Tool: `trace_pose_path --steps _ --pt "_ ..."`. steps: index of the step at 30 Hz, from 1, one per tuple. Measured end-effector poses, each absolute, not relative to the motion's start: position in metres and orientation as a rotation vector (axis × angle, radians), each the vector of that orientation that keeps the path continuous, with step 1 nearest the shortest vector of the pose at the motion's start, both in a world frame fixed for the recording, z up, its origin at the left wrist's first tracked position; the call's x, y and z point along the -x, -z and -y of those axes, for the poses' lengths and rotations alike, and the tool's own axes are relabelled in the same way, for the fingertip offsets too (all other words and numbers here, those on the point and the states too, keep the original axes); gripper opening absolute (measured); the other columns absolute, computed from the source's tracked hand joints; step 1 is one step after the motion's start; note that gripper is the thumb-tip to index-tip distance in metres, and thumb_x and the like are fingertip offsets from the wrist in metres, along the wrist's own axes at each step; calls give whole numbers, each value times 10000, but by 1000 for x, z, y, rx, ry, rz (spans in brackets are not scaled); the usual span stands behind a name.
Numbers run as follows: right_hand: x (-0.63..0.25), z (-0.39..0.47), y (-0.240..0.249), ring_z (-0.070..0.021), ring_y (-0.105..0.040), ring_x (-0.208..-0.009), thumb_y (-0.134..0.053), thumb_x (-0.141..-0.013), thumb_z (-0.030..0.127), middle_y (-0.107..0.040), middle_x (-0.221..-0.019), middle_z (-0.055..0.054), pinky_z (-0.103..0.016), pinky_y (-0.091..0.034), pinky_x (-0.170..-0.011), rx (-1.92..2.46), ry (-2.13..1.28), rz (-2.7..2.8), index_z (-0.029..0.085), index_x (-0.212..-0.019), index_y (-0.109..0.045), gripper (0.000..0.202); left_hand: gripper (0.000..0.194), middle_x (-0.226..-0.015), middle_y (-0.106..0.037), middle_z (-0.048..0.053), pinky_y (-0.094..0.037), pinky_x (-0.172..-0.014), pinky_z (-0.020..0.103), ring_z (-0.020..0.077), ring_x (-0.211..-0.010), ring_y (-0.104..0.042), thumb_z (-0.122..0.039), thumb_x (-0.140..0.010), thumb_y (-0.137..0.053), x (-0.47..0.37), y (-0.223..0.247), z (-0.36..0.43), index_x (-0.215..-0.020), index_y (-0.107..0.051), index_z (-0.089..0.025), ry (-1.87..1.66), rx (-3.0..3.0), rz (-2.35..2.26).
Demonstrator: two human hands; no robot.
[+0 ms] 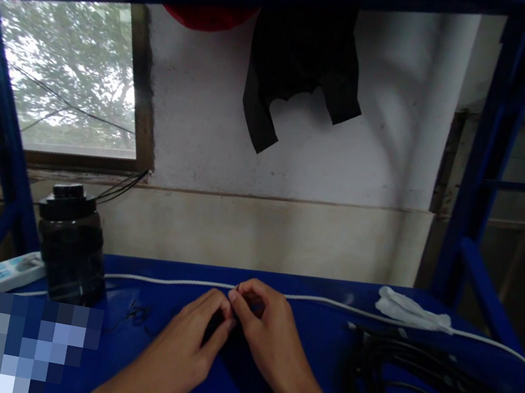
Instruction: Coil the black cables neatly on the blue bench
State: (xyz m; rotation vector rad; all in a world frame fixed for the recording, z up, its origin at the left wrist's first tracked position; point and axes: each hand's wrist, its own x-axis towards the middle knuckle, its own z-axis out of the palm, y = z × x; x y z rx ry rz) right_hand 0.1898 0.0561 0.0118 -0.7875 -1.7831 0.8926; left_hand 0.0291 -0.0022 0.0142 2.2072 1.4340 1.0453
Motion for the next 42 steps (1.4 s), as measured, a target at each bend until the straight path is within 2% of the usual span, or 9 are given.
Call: trace_pose_path --steps 8,12,15,20,25,28,32,37,42 --pt "-193 -53 -18 -246 -699 -852 -610 -974 403 -765 -875 -52 -336 -502 -778 854 -830 1820 194 -859 -737 270 148 -1049 -689 48 -494 -916 404 240 -988 -652 -271 -1060 -451 -26 -12 -2 -1043 -596 -246 -1161 -2184 -1485" --pt "-191 -50 -20 -230 -699 -852 -571 -1018 377 -751 -866 -38 -331 -488 -798 828 -754 1850 197 -872 -711 271 248 -1199 -682 82 -503 -993 415 239 -1106 -653 -295 -1071 -448 -22 -8 -7 -1276 -579 -247 -1302 -2120 -1480" --pt "-190 -46 -20 -209 -685 -814 -533 -1046 334 -723 -824 -24 -320 -478 -796 786 -748 1899 197 -831 -674 292 346 -1337 -629 101 -476 -1077 410 230 -1229 -609 -245 -1072 -437 -20 -7 -9 -1394 -563 -252 -1325 -2198 -1407" --pt "-188 -41 -20 -191 -668 -803 -499 -1067 278 -705 -819 -15 -300 -465 -771 748 -751 1956 200 -802 -649 315 307 -1195 -678 77 -505 -1008 382 219 -1122 -644 -169 -1051 -456 -20 -13 -10 -1246 -679 -250 -1330 -2250 -1362" --pt "-190 -40 -19 -196 -672 -810 -474 -1095 322 -715 -823 -18 -308 -467 -790 752 -746 1959 206 -806 -664 365 184 -1062 -698 64 -498 -951 395 234 -1029 -652 -162 -1019 -525 -18 -16 -10 -1046 -695 -223 -1342 -2232 -1459" --pt "-191 -40 -20 -203 -681 -813 -469 -1098 348 -728 -822 -24 -320 -469 -804 786 -738 1956 208 -799 -674 388 184 -995 -701 51 -489 -935 390 228 -971 -660 -181 -1019 -537 -16 -17 -11 -929 -693 -219 -1348 -2236 -1475" --pt "-191 -42 -22 -217 -690 -803 -487 -1084 375 -738 -804 -32 -336 -470 -803 867 -674 1952 209 -780 -683 398 207 -970 -721 45 -496 -923 394 228 -944 -674 -197 -1025 -521 -13 -15 -12 -968 -716 -235 -1325 -2246 -1498" --pt "-192 -46 -22 -222 -710 -826 -498 -1070 357 -756 -827 -37 -334 -477 -807 877 -662 1929 207 -787 -690 374 263 -1119 -736 57 -497 -1004 440 255 -1070 -674 -175 -965 -569 -18 -10 -9 -1181 -693 -262 -1297 -2250 -1569" --pt "-193 -44 -22 -205 -702 -767 -506 -1066 335 -740 -783 -24 -311 -470 -745 891 -648 1959 203 -787 -678 354 232 -1123 -758 65 -493 -1017 441 258 -1090 -679 -208 -1010 -544 -19 -12 -9 -1108 -749 -249 -1267 -2277 -1559"
